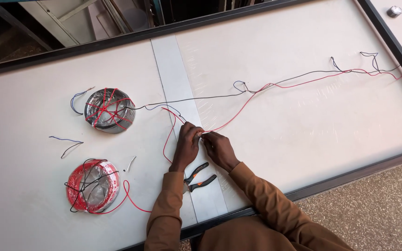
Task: The person strips the insulation from red and black wires using pliers, twists the exposed ends together, and then secures the connections with black electrical tape. The person also uses a utility knife to cut a strip of black tape on the work surface.
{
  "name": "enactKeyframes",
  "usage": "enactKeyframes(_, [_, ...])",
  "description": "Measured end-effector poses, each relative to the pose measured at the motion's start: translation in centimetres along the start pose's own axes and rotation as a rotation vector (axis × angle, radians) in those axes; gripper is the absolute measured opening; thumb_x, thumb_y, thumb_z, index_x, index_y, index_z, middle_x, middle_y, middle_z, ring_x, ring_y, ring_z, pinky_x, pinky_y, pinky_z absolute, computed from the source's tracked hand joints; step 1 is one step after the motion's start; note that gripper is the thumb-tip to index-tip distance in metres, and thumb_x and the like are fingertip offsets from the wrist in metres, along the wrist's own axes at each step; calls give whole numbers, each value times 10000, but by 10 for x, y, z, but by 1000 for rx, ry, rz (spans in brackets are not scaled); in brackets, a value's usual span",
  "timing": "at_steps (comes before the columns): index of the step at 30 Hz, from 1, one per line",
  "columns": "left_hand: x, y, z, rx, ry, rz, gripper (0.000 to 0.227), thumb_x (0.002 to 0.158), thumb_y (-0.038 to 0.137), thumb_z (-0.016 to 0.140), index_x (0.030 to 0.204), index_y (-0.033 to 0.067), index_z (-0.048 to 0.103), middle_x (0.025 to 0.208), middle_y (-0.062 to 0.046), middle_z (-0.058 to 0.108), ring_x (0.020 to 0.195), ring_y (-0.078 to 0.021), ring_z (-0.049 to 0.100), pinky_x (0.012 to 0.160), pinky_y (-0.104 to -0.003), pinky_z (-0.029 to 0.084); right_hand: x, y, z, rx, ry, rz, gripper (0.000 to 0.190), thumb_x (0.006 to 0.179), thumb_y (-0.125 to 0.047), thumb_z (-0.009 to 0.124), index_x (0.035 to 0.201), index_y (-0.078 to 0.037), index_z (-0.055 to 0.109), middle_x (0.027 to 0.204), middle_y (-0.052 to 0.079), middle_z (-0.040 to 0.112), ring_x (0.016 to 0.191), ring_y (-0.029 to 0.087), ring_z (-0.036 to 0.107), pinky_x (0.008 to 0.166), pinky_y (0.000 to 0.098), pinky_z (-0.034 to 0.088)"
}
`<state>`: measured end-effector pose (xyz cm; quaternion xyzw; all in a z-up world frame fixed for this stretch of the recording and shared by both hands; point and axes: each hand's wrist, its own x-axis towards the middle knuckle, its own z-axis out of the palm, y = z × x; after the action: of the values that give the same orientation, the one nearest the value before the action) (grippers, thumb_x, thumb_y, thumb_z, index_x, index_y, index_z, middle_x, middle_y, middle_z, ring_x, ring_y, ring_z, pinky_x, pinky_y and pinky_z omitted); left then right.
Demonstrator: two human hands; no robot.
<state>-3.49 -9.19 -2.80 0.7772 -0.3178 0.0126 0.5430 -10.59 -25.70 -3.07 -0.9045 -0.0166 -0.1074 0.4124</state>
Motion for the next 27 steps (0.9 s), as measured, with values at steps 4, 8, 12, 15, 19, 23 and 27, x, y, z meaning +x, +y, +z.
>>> enactKeyframes(4, [-3, -10, -12, -6, -127, -25, 183, 1171, 43, 562, 1192, 79, 740, 1051, -101, 569, 1075, -398, 622, 1036, -510, 508, 8, -10, -20, -226, 0, -202, 133, 1035, -72, 706, 1117, -94, 808, 941, 129, 763, 801, 366, 787, 620, 456, 607])
enactKeyframes(8, [-1, -10, -22, -12, -145, -40, 213, 1130, 13, 537, 1223, 38, 727, 1077, -128, 561, 1098, -386, 613, 1057, -525, 498, 25, -3, -23, -283, 116, -398, 81, 1044, -90, 749, 1069, -130, 815, 1013, 101, 730, 935, 334, 749, 716, 441, 623])
enactKeyframes(12, [-3, -17, -26, 124, -36, 18, 238, 1096, 35, 586, 1303, 86, 692, 1061, -98, 578, 1075, -346, 658, 1028, -502, 529, 40, 7, -20, -62, 61, -378, 158, 1056, -35, 690, 1154, -80, 805, 990, 139, 799, 927, 374, 797, 753, 463, 640])
enactKeyframes(15, [-3, -10, -34, 195, 55, 42, 172, 1171, 62, 560, 1273, 72, 698, 1096, -97, 626, 1074, -334, 704, 969, -459, 585, 49, 7, -24, 42, 11, -319, 183, 1074, -9, 706, 1199, -54, 831, 977, 178, 790, 891, 419, 776, 755, 480, 626])
enactKeyframes(19, [-1, -4, -31, 305, 98, 82, 143, 1182, 51, 599, 1253, 56, 723, 1103, -102, 659, 1062, -303, 743, 923, -425, 617, 57, -5, -30, 23, 29, -334, 140, 1080, -41, 740, 1169, -71, 843, 976, 169, 792, 855, 409, 767, 754, 494, 626])
enactKeyframes(23, [-1, 0, -33, 232, 131, 67, 158, 1212, 145, 586, 1238, 85, 729, 1071, -72, 677, 1030, -288, 773, 877, -404, 644, 63, -11, -32, 92, 1, -346, 145, 1057, -43, 763, 1179, -67, 839, 934, 177, 790, 822, 420, 753, 749, 515, 616])
enactKeyframes(27, [-1, -2, -31, 159, 120, 98, 152, 1208, 171, 595, 1197, 89, 722, 1013, -76, 664, 974, -322, 778, 848, -426, 651, 65, -15, -36, 128, -38, -305, 132, 1066, -70, 765, 1173, -96, 836, 837, 128, 797, 784, 377, 766, 741, 471, 619])
